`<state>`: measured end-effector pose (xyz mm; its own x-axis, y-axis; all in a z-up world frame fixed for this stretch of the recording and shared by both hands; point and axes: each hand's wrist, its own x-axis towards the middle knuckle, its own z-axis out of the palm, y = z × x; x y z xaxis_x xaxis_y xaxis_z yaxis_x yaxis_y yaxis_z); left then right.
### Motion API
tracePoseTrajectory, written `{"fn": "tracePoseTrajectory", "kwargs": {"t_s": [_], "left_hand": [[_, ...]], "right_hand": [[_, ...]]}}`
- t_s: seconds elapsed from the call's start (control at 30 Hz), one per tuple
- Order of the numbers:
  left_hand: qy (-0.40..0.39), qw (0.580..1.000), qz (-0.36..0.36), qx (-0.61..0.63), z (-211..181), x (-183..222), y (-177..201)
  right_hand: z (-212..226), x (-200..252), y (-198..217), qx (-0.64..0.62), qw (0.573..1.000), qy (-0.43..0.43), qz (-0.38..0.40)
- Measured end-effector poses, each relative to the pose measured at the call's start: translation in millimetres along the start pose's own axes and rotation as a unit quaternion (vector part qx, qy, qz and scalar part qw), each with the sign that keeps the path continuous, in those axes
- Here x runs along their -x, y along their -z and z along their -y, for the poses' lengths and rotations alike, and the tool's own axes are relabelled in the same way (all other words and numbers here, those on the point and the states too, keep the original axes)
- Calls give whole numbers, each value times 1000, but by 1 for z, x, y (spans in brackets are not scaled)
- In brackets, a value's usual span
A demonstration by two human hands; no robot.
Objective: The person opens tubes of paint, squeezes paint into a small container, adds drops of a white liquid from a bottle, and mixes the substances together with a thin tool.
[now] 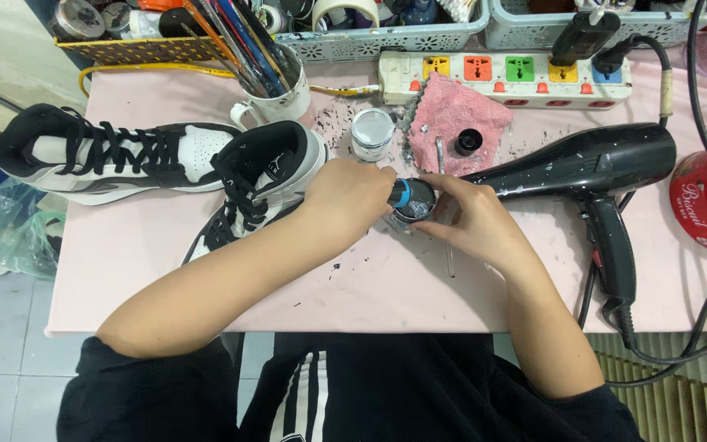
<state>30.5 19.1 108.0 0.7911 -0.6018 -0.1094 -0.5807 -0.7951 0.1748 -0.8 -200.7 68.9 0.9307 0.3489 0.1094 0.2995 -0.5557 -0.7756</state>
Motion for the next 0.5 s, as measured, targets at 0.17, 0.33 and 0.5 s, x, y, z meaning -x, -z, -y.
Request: {"fn": "tracePoseTrajectory", "kwargs": {"t_s": [0.17, 0.33, 0.5], "left_hand": [[6, 999, 22, -25, -3, -13, -1], [32, 995, 85, -43, -7, -19, 2], [64, 984, 136, -101, -7, -27, 4]], "right_hand": [[2, 0, 1, -3, 1000, 4, 2], [3, 0, 2, -12, 1000, -1, 6], [2, 0, 2, -11, 1000, -3, 5]]}}
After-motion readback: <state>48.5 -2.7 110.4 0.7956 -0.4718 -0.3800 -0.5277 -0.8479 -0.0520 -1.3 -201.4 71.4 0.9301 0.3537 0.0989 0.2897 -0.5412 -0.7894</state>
